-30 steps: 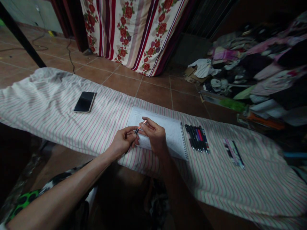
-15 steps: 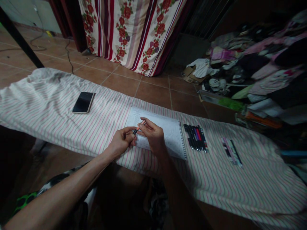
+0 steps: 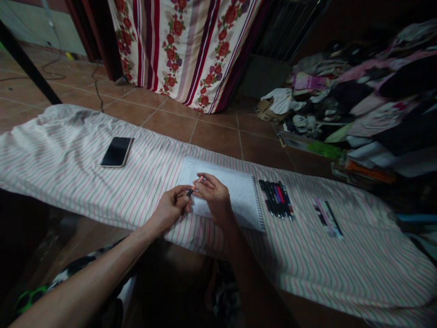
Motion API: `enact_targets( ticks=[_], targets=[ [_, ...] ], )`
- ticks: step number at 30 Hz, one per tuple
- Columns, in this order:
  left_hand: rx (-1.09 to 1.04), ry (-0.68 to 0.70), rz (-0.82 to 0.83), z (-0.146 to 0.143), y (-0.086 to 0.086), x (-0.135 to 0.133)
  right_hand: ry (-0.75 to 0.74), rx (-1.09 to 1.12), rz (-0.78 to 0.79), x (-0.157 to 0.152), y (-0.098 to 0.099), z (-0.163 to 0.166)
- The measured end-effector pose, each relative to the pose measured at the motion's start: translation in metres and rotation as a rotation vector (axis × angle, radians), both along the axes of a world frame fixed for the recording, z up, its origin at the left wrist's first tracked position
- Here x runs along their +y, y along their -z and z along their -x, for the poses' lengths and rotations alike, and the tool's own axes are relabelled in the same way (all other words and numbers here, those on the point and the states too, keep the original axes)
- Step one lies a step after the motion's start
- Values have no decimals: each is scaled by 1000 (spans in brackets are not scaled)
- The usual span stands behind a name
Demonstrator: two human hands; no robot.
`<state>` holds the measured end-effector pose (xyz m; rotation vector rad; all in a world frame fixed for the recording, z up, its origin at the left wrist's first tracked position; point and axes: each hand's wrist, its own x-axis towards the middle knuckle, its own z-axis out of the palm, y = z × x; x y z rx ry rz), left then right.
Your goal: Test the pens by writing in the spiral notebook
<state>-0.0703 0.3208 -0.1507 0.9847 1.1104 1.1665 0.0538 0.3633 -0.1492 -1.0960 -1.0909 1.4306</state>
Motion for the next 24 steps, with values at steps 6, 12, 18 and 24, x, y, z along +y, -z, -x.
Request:
enact_targets(
  ticks=[6,12,18,24],
  targets=[
    [-14,-9,0,0,1,1,-15,-35,7,0,0,0],
    [-43,-8,10,1,0,2,-38,-68,5,0,2,0],
    [-64,-22,20,0,0,3,-23,-64,26,3,5,1],
    [-85,-14,22,5,0,3,-37,-54,19,3,5,5]
  ],
)
